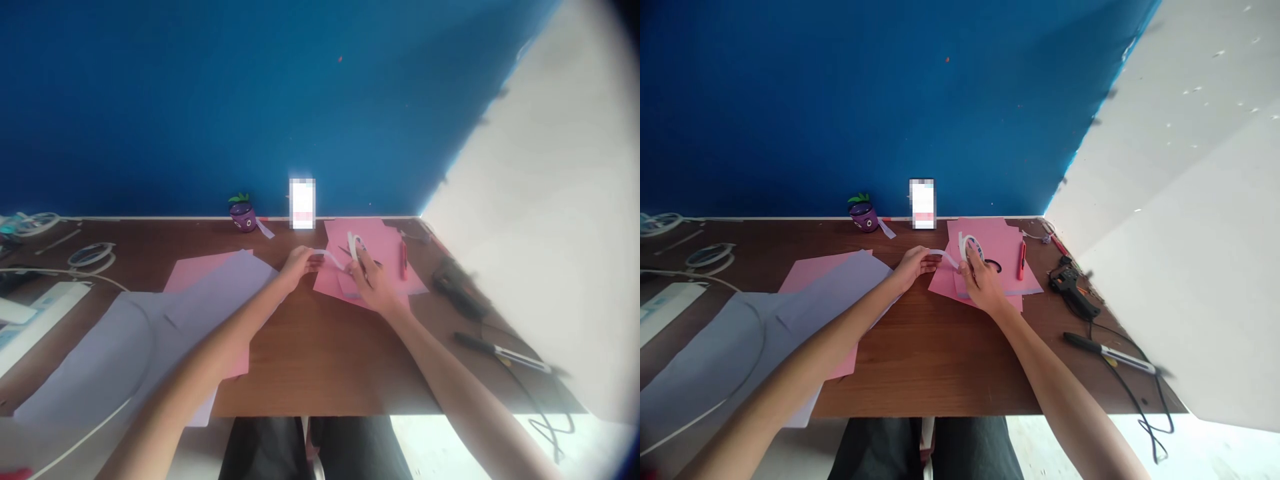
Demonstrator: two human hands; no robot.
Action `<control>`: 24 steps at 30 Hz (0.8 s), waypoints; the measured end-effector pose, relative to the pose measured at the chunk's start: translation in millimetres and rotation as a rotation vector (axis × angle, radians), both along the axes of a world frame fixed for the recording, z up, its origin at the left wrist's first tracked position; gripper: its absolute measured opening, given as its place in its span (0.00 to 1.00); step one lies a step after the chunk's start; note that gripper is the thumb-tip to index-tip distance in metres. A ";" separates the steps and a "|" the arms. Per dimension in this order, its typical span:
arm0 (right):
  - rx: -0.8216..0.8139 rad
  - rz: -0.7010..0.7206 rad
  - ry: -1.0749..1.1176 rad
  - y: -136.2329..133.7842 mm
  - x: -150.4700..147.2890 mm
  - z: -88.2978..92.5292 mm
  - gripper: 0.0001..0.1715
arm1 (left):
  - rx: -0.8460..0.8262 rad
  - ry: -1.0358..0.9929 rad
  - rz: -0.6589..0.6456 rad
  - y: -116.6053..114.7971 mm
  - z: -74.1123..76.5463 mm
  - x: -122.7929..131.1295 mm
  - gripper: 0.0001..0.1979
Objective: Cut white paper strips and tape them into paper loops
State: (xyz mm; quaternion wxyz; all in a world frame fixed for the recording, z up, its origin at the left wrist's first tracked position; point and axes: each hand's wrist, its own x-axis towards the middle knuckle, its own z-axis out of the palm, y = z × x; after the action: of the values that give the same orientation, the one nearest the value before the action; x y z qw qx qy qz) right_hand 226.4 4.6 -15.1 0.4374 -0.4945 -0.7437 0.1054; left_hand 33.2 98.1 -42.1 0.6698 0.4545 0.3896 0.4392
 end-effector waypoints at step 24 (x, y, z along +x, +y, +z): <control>-0.299 0.154 0.269 3.3 1.0 5.3 0.23 | 0.261 0.091 -0.210 -8.4 -3.1 -3.1 0.18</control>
State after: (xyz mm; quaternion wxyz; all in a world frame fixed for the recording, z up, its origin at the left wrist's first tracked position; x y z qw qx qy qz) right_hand 227.4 7.9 -9.8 0.4451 -0.4772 -0.6903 0.3126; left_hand 30.1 89.8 -45.2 0.6290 0.5954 0.3095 0.3925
